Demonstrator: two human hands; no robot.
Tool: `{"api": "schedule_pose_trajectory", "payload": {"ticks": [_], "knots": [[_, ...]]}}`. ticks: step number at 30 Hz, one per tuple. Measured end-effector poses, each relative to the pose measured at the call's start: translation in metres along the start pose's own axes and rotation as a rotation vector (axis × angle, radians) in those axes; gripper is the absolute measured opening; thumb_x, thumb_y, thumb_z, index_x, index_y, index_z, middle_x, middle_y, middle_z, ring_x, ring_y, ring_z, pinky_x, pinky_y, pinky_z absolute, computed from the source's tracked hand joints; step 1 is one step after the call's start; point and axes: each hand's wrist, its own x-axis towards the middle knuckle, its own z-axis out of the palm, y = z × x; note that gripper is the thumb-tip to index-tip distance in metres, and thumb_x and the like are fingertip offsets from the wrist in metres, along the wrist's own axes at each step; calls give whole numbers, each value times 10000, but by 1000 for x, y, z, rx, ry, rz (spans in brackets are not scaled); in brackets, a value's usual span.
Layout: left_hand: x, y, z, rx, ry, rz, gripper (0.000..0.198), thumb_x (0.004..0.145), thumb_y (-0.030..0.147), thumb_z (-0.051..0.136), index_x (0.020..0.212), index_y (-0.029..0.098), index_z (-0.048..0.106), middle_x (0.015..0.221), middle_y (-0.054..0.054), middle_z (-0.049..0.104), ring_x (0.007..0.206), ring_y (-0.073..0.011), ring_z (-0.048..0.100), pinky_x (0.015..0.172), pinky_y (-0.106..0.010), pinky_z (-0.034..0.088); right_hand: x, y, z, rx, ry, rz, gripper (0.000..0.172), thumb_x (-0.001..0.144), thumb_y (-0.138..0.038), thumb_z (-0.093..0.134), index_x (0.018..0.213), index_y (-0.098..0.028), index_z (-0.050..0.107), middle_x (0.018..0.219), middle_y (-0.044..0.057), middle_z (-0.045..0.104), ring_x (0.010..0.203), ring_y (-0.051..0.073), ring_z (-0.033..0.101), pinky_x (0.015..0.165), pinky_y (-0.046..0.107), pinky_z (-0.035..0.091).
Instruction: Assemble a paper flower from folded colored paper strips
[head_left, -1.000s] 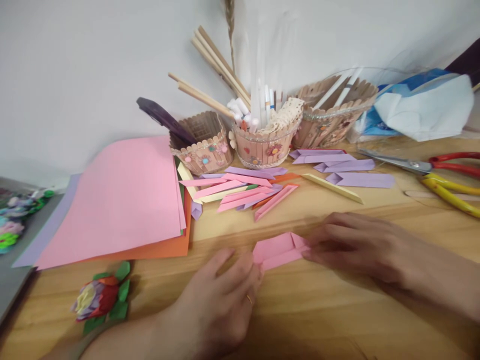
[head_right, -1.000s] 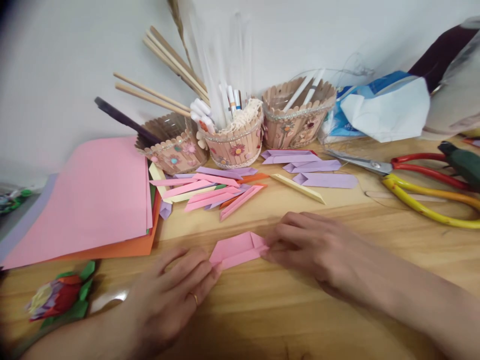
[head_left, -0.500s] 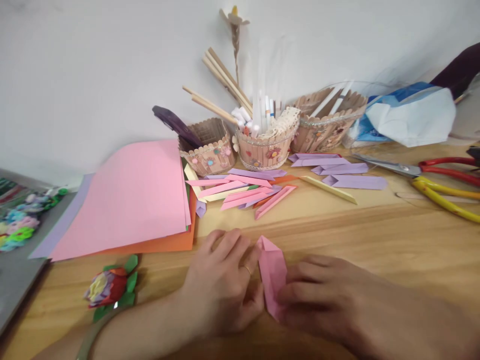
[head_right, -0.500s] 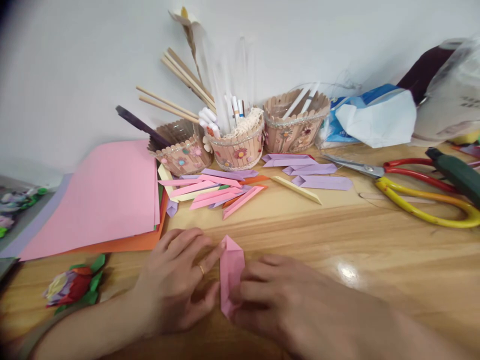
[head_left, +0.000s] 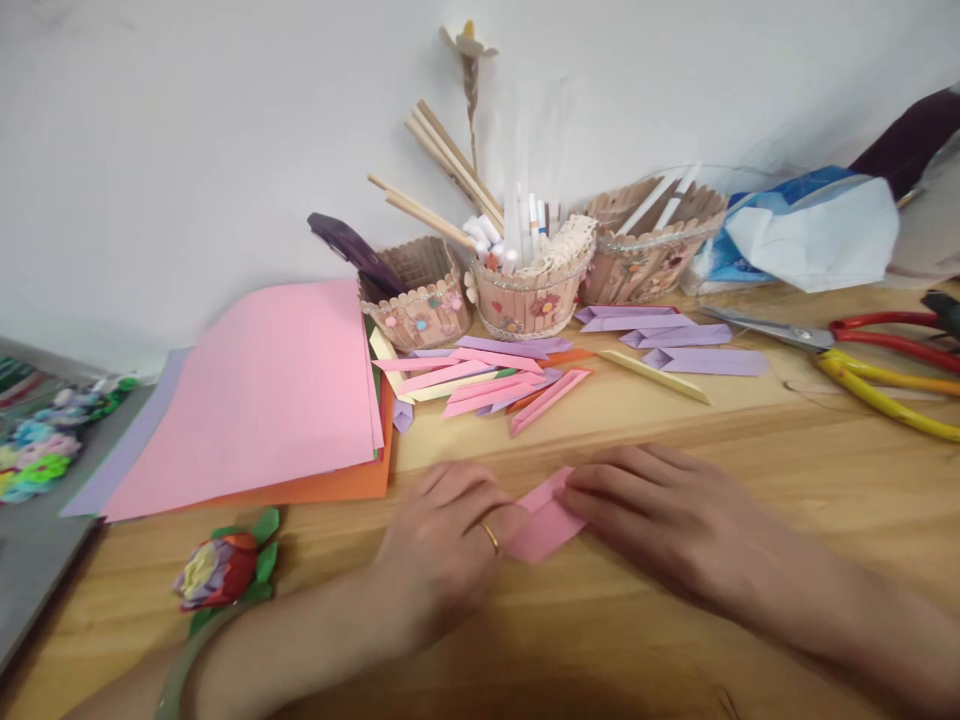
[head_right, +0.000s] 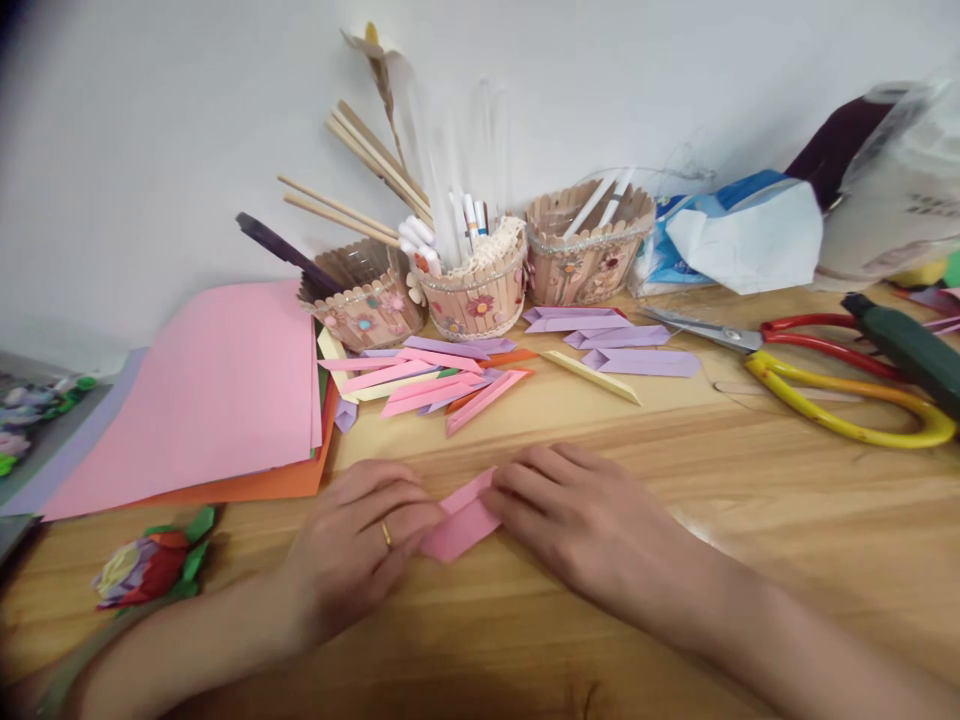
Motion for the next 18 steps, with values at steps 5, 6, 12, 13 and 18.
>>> {"api": "schedule_pose_trajectory", "payload": {"ticks": [5,6,12,13,18], "knots": [[4,0,0,26,-8,-58,114,821,116,498,761,150,589,706,-20,658,777,-156,568,704,-293,472,-4,-1,-4,-93,36,20,404,946,-116,204,1089,-109,582,917,108,675,827,199,598,689,359,517],[4,-1,0,35,-2,-48,121,820,104,496,756,151,587,707,-16,661,780,-154,570,707,-292,470,-5,0,-2,-81,46,26,398,947,-121,206,1098,-107,574,917,108,672,825,195,597,698,352,512],[4,1,-2,-25,-60,-80,52,767,130,562,758,166,598,783,-7,678,851,-169,570,776,-330,461,-6,3,4,133,50,185,236,914,-182,393,899,-157,627,845,80,633,775,186,568,674,330,478],[4,3,-4,-33,-77,-99,46,749,135,573,755,170,603,794,-11,678,874,-179,567,790,-342,460,-6,4,4,179,36,204,224,908,-183,409,878,-165,630,841,75,627,767,180,564,666,323,474],[4,8,-8,-30,-88,-151,31,724,181,612,738,200,633,865,-11,683,965,-226,542,827,-393,455,-6,10,4,332,34,225,189,893,-177,445,877,-178,633,880,75,620,796,167,560,691,307,466]]}}
